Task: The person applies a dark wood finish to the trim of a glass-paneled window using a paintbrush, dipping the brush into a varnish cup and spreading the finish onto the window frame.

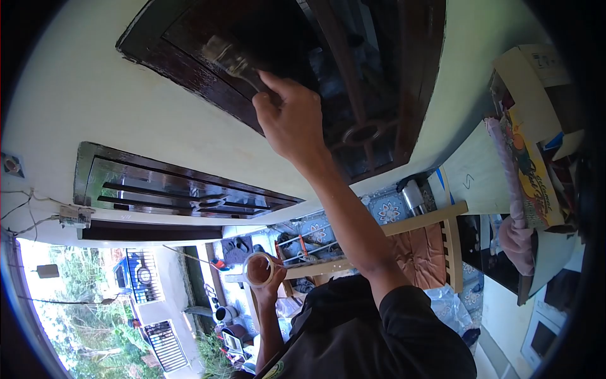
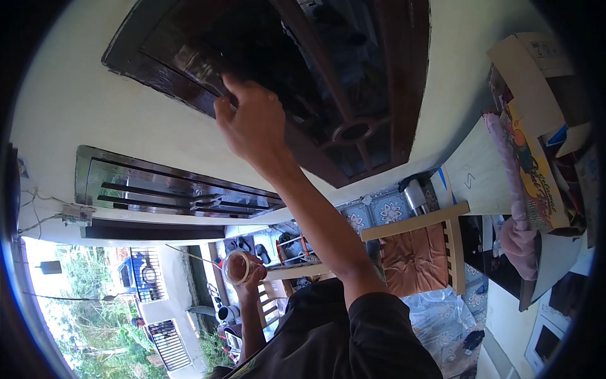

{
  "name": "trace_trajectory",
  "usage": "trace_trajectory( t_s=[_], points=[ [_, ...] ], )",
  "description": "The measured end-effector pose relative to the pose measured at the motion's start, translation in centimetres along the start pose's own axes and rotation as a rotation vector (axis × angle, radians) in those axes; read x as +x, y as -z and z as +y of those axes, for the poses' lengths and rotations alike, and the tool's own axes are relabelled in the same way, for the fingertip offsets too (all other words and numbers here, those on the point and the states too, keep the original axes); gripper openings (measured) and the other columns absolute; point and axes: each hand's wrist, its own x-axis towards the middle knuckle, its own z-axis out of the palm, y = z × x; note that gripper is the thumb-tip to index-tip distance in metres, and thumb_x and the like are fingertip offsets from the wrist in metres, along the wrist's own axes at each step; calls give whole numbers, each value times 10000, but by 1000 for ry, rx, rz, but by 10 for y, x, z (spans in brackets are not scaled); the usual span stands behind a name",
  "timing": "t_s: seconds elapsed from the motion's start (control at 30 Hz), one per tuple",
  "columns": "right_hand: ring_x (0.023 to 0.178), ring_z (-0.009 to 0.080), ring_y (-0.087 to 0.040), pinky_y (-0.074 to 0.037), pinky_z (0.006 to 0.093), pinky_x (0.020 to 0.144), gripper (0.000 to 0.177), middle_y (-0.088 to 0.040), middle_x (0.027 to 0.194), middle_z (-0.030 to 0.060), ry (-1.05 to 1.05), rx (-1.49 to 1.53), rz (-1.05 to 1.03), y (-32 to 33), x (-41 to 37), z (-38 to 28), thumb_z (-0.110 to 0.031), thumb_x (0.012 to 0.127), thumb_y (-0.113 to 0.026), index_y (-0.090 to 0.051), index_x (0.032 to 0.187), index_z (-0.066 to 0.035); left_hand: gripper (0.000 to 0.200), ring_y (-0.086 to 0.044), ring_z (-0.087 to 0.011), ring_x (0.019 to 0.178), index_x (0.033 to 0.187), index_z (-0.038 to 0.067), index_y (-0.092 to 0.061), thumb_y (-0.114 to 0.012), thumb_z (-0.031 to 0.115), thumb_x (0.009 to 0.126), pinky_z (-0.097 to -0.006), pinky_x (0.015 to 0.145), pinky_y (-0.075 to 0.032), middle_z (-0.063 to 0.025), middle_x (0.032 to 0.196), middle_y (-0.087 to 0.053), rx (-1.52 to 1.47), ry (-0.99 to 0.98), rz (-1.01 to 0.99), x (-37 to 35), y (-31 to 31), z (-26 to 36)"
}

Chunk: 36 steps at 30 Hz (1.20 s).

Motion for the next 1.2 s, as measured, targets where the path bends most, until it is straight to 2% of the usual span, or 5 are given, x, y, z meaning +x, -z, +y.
trace_trajectory(
  t_s=[0.2, 0.27, 0.8, 1.03, 1.2],
  points=[
    [735, 365, -647, -514, 424, 692, 358, -633, 829, 228, -3, 40, 204, -6, 1, 6, -137, 807, -601, -641, 1121, 31, 437, -567, -126, 723, 1071, 52, -488, -717, -4, 703, -270, 625, -465, -74, 869, -580, 18, -19, -5, -2, 8, -2],
    [610, 170, -614, -467, 288, 547, 341, -633, 730, 175, 140, -59, 67, -6, -4, 7, -83, 837, -593, -626, 1152, 42, 507, -579, -157, 841, 1120, 53, -471, -729, -29, 691, -307, 736, -483, -94, 937, -581, 11, 28, -49, -2, 10, -5],
    [754, 372, -638, -513, 437, 684, 358, -628, 833, 220, -32, 48, 203, -5, 2, 0, -120, 804, -613, -639, 1144, -13, 509, -579, -147, 825, 1134, 48, -475, -729, -33, 700, -293, 725, -485, -86, 941, -578, -38, -27, -48, 4, 2, 1],
    [629, 108, -563, -443, 259, 571, 355, -643, 740, 107, 84, 143, 253, 9, 0, 14, -57, 872, -604, -593, 1212, 43, 486, -579, -146, 816, 1113, 38, -491, -717, -46, 691, -288, 714, -481, -82, 924, -579, -4, 30, -54, 8, 6, -7],
    [591, 236, -570, -442, 341, 556, 354, -561, 730, 150, 22, 121, 451, 19, 15, 20, -32, 844, -597, -594, 1187, 54, 480, -578, -141, 795, 1108, 34, -495, -711, -51, 688, -280, 708, -477, -76, 910, -583, -48, 34, -43, 8, 0, -1]
  ],
)
